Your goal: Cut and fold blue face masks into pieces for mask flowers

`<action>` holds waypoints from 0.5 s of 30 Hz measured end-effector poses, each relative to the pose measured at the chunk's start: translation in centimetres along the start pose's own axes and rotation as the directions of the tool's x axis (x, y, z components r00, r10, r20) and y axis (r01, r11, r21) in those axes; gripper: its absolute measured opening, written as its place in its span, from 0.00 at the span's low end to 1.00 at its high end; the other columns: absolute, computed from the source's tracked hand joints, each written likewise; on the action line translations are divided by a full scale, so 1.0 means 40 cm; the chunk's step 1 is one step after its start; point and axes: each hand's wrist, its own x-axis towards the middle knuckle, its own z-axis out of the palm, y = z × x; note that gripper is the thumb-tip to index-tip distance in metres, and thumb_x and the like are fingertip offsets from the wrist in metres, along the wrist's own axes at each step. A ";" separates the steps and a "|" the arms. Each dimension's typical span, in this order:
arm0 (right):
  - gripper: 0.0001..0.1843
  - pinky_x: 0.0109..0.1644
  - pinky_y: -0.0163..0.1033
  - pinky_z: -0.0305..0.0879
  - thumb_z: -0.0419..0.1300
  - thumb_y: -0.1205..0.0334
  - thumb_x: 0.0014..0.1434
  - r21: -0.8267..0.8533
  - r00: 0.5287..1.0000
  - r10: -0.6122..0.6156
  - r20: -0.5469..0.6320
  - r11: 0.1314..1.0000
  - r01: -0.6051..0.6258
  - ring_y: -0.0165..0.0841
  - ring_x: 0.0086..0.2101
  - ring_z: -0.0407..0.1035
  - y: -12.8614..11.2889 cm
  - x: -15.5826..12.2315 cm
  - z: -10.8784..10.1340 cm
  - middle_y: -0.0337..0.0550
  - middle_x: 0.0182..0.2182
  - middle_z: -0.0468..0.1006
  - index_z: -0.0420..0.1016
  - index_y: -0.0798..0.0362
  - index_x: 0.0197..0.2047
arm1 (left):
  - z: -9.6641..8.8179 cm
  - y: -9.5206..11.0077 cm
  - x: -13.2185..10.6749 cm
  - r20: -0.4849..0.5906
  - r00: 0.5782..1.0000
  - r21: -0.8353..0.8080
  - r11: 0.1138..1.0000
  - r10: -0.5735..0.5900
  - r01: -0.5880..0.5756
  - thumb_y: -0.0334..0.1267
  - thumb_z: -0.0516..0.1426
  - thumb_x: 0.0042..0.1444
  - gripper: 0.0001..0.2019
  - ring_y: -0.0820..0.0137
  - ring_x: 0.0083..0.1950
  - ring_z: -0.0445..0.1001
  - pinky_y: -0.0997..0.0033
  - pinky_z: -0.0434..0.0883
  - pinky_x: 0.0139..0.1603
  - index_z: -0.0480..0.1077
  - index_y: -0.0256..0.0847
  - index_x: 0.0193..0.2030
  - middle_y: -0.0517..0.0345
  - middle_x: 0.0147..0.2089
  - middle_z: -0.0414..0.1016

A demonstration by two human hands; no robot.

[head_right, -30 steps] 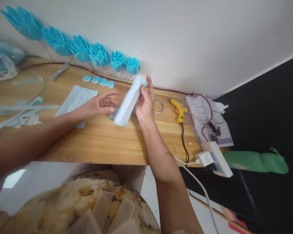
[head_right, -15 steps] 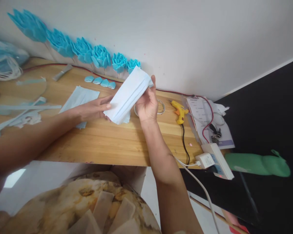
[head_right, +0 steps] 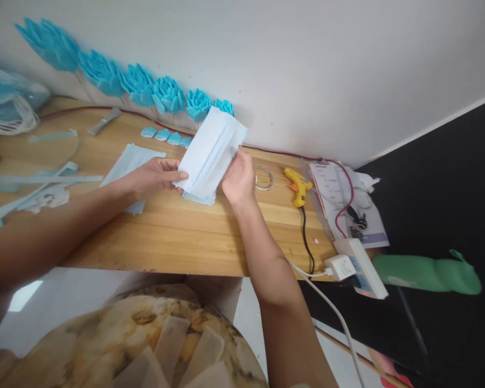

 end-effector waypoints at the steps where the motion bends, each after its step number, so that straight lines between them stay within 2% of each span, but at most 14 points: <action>1: 0.18 0.65 0.52 0.72 0.63 0.41 0.57 -0.038 0.998 0.039 0.046 0.999 -0.037 0.41 0.55 0.76 0.005 -0.003 0.002 0.38 0.42 0.85 0.76 0.46 0.40 | -0.001 0.000 0.002 -0.034 0.999 -0.036 0.999 0.021 -0.022 0.49 0.75 0.42 0.20 0.74 0.29 0.74 0.74 0.72 0.32 0.75 0.38 0.32 0.59 0.29 0.78; 3: 0.25 0.62 0.56 0.74 0.69 0.36 0.50 -0.155 0.986 0.126 0.111 0.982 -0.108 0.45 0.55 0.76 0.021 -0.010 0.003 0.41 0.42 0.86 0.77 0.47 0.39 | -0.004 0.002 0.005 -0.083 0.995 -0.066 0.996 0.058 -0.064 0.49 0.74 0.42 0.20 0.72 0.32 0.76 0.72 0.74 0.35 0.75 0.39 0.33 0.58 0.32 0.79; 6: 0.29 0.58 0.56 0.76 0.77 0.41 0.41 -0.342 0.973 0.194 0.124 0.929 -0.141 0.47 0.50 0.79 0.048 -0.023 -0.003 0.44 0.39 0.87 0.79 0.49 0.40 | -0.007 0.004 0.008 -0.107 0.989 -0.032 0.994 0.104 -0.108 0.49 0.73 0.45 0.19 0.70 0.33 0.76 0.70 0.74 0.36 0.75 0.39 0.34 0.58 0.32 0.78; 10: 0.28 0.56 0.54 0.77 0.79 0.48 0.40 -0.424 0.979 0.177 0.101 0.898 -0.119 0.43 0.44 0.80 0.069 -0.041 -0.004 0.43 0.40 0.87 0.81 0.50 0.43 | -0.005 0.005 0.007 -0.119 0.986 -0.061 0.990 0.116 -0.124 0.49 0.73 0.45 0.19 0.72 0.31 0.74 0.71 0.72 0.35 0.74 0.39 0.32 0.60 0.30 0.76; 15: 0.26 0.57 0.52 0.76 0.78 0.52 0.42 -0.422 0.995 0.098 0.028 0.904 -0.077 0.41 0.44 0.80 0.073 -0.041 0.003 0.43 0.42 0.87 0.80 0.51 0.44 | 0.001 0.007 0.001 -0.090 0.990 -0.126 0.984 0.112 -0.123 0.58 0.71 0.47 0.23 0.72 0.29 0.74 0.70 0.73 0.34 0.73 0.39 0.32 0.58 0.29 0.76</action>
